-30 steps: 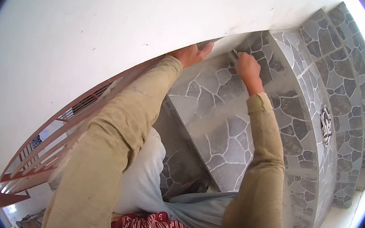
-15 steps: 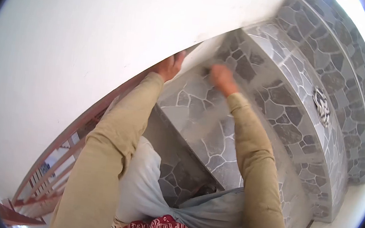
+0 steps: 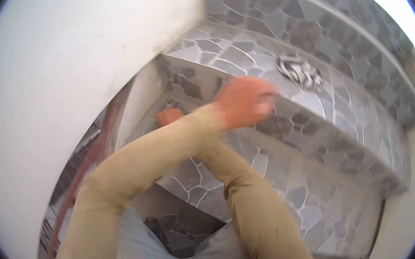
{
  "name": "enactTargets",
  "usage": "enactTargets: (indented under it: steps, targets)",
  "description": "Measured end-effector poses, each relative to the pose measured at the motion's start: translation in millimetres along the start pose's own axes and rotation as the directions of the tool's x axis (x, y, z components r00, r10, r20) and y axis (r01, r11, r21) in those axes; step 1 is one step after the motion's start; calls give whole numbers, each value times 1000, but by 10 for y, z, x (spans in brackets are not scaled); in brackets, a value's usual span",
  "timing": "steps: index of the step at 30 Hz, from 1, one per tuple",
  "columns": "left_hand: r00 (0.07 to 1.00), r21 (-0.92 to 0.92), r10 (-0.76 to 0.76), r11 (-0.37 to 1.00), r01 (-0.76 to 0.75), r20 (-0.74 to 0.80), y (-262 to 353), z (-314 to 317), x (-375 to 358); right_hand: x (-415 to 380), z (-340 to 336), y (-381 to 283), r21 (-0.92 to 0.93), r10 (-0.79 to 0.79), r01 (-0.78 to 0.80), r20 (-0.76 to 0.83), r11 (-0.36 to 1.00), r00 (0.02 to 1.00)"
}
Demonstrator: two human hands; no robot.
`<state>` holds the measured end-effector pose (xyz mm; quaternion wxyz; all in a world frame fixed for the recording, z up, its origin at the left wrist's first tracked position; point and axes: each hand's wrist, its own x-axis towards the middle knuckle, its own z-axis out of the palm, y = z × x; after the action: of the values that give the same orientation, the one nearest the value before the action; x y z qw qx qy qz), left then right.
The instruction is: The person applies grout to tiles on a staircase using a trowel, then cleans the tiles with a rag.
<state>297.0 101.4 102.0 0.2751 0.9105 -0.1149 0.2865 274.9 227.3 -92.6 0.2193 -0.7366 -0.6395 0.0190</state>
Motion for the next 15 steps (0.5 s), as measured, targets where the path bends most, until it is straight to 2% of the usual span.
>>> enactTargets:
  steps: [1,2,3,4,5,6,7,9,10,12,13,14,15]
  targets:
    - [994,34,75,997,-72,-82,-16,234,352,10,22,-31,-47,41,-39,39,998,998]
    - [994,49,-74,996,78,-84,64,422,666,46,91,-74,-103,86,-79,69,992,994]
    - [987,149,-130,978,143,-97,13,658,968,83,167,-88,-157,122,-109,77,982,990]
    - [947,202,-317,926,319,-45,76,784,1200,1,-111,-120,-85,-7,15,95,996,995]
    - [890,243,-455,868,434,37,65,932,1361,-35,-159,-134,-79,-14,22,101,997,995]
    - [809,292,-575,800,523,125,54,996,1462,-12,-101,-82,-72,-9,16,96,997,995]
    - [801,294,-586,793,534,122,-22,1057,1483,-37,-103,-82,-64,-17,24,104,998,994]
    - [902,374,-404,868,327,150,-242,1180,1515,-57,-140,-60,-81,-5,15,124,997,992]
    - [898,377,-406,868,323,166,-275,1134,1490,-76,-154,-72,-67,3,5,120,998,993]
    - [947,167,-308,942,290,88,-292,726,1307,-128,-185,-153,-117,139,-116,216,986,966]
    - [981,168,-183,967,190,-60,-312,487,1136,-161,-124,-149,-97,138,-118,228,988,964]
    - [986,224,-17,973,55,-169,-373,235,923,-175,-65,-98,156,-56,65,-59,986,997]
    - [944,317,187,944,-96,-272,-466,-23,696,-201,-21,-29,337,-152,290,-381,896,912]
